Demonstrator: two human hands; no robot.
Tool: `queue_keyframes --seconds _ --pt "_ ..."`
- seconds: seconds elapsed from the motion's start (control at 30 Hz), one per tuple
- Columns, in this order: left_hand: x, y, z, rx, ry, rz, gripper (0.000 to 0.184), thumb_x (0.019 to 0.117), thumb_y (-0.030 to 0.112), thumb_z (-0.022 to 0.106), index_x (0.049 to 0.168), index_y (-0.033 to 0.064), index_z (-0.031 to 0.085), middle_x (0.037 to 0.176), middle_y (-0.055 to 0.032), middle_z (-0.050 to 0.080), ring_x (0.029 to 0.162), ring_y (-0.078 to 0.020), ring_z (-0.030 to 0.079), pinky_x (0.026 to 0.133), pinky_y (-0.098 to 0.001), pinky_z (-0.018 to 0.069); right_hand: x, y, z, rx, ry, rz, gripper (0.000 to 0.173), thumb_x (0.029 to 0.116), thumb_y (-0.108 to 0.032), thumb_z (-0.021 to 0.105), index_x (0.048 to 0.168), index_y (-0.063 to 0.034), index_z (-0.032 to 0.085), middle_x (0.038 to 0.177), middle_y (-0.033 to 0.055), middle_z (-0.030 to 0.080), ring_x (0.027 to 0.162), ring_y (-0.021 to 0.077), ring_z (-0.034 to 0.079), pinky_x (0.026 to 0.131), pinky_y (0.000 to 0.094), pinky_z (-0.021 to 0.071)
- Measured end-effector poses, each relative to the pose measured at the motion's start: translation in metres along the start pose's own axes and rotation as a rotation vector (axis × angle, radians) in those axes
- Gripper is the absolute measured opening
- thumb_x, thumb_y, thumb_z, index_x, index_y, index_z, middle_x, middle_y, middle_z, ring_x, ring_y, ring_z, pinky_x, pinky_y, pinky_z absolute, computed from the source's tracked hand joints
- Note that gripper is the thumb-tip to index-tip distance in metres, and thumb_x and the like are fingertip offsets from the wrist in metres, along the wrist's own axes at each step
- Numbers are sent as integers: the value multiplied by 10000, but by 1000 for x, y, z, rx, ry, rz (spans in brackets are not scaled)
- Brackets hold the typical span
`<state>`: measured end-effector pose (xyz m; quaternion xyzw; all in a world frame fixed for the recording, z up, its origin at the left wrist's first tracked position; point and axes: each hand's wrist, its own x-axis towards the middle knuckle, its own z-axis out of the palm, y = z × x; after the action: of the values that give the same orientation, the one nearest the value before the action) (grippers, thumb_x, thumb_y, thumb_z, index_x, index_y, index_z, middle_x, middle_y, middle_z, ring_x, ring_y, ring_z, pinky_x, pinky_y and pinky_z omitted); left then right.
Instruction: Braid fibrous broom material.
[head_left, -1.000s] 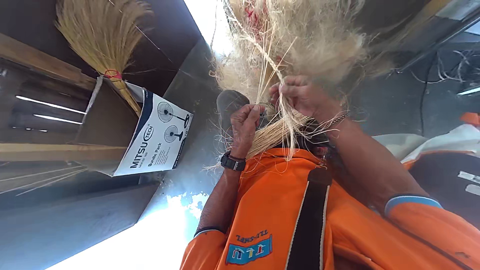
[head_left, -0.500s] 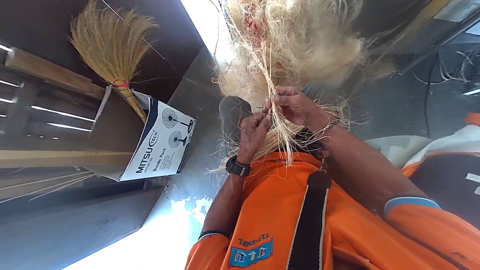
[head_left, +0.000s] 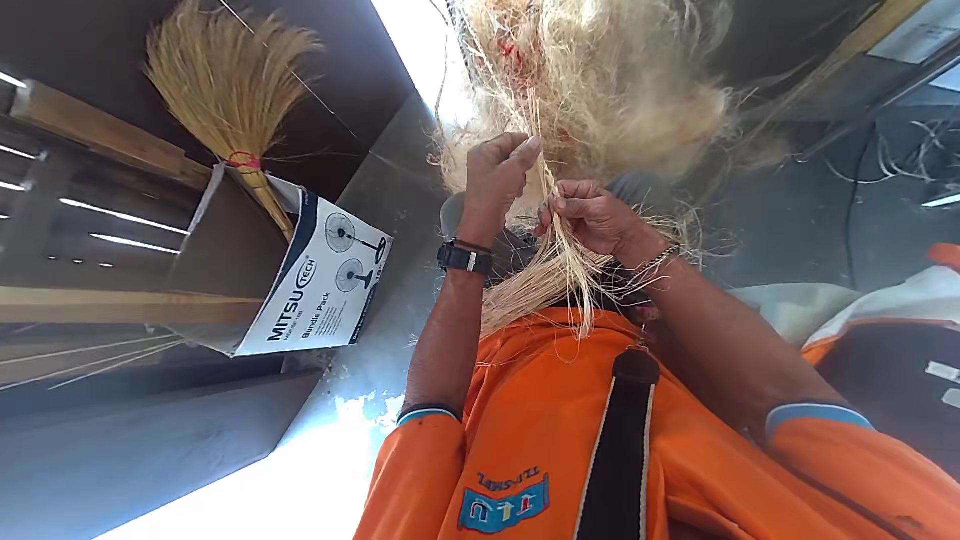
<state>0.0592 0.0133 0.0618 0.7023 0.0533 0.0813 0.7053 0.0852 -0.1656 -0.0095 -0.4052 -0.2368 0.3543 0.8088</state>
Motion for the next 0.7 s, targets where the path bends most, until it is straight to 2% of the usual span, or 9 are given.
queue_keyframes --seconds 0.1,0.27,0.7 --pt "3 -2 4 0 13 42 116 990 61 634 889 23 678 676 16 609 502 -41 499 473 -191 441 0 1 0 6 3 -1 181 994 -94 530 851 -117 639 851 64 732 843 202 729 847 408 607" --pt "5 -6 5 63 32 110 138 952 44 673 814 37 676 665 22 613 524 -36 502 490 -202 426 0 0 -1 32 -8 -6 195 1004 -91 528 848 -110 642 857 70 730 851 212 728 850 420 607" --pt "-6 -11 1 59 -60 71 124 941 43 695 818 30 700 665 18 639 523 -23 506 482 -189 412 0 1 1 50 13 -7 194 1003 -80 527 865 -102 661 845 57 724 824 194 724 854 441 612"
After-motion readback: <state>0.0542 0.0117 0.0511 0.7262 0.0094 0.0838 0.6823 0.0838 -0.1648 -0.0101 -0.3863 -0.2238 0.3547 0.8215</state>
